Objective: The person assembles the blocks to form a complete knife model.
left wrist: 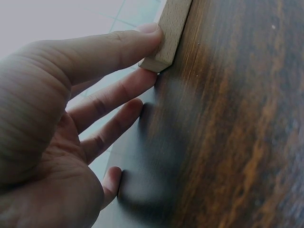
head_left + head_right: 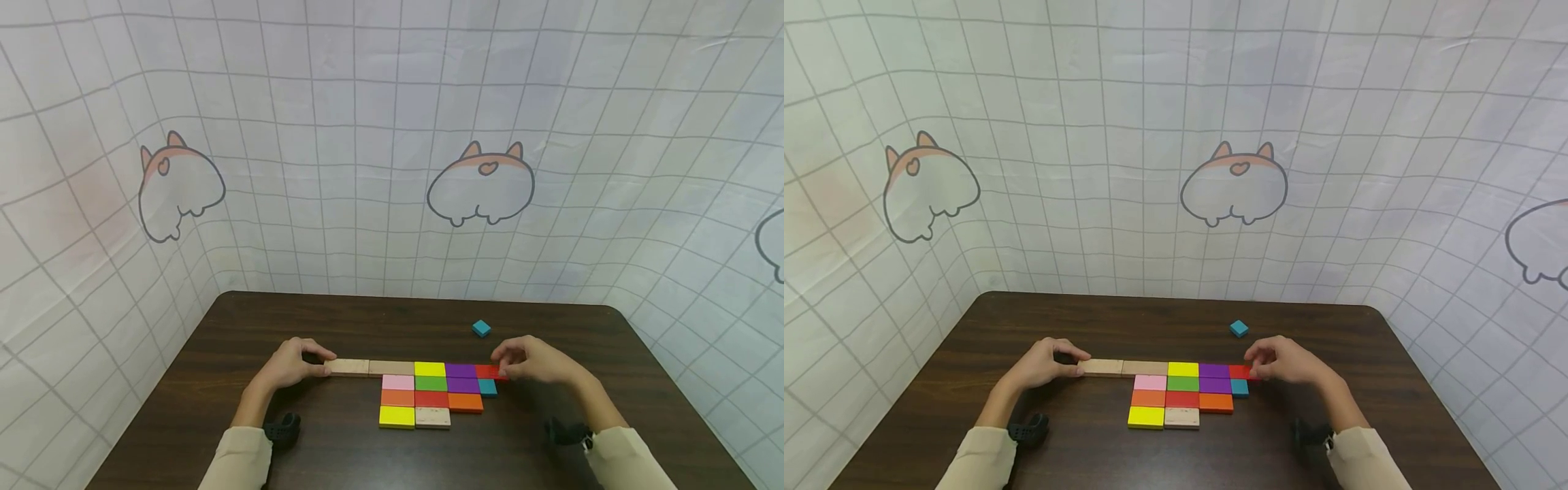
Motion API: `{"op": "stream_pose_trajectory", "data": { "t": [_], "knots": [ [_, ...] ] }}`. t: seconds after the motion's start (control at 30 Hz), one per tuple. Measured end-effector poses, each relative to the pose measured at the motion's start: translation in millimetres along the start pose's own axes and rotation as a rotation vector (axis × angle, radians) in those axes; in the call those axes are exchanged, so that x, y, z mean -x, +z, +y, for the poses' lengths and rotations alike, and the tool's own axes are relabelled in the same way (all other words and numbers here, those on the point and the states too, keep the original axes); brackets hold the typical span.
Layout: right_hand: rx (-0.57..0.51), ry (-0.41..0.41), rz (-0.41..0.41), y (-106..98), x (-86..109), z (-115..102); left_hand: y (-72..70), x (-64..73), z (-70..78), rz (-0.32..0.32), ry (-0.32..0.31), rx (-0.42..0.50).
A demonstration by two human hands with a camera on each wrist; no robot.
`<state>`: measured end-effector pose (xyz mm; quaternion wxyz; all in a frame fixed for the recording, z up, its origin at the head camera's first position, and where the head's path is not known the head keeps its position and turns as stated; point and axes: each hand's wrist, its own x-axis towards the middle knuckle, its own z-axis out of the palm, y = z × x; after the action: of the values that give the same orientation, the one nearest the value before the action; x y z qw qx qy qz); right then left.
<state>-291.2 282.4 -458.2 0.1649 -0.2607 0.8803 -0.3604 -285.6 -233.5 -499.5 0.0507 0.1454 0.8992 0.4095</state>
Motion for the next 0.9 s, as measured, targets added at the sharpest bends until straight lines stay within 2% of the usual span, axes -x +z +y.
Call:
{"op": "stream_pose_trajectory", "data": {
  "t": [0.23,0.33,0.6,0.9],
  "knots": [
    [-0.008,0.033,0.144,-13,-25.2,15,-0.3,0.0,-0.1,0.001,-0.005,0.002],
    [0.004,0.05,0.18,-15,-36.9,23,-0.2,-0.7,-0.4,0.005,-0.004,-0.002],
    [0.029,0.106,0.174,-13,-61.2,40,0.2,-1.1,0.1,0.003,0.009,-0.008],
    [0.032,0.108,0.174,-11,-73.3,41,-0.5,-0.4,0.8,0.006,0.001,-0.002]
  ]
}}
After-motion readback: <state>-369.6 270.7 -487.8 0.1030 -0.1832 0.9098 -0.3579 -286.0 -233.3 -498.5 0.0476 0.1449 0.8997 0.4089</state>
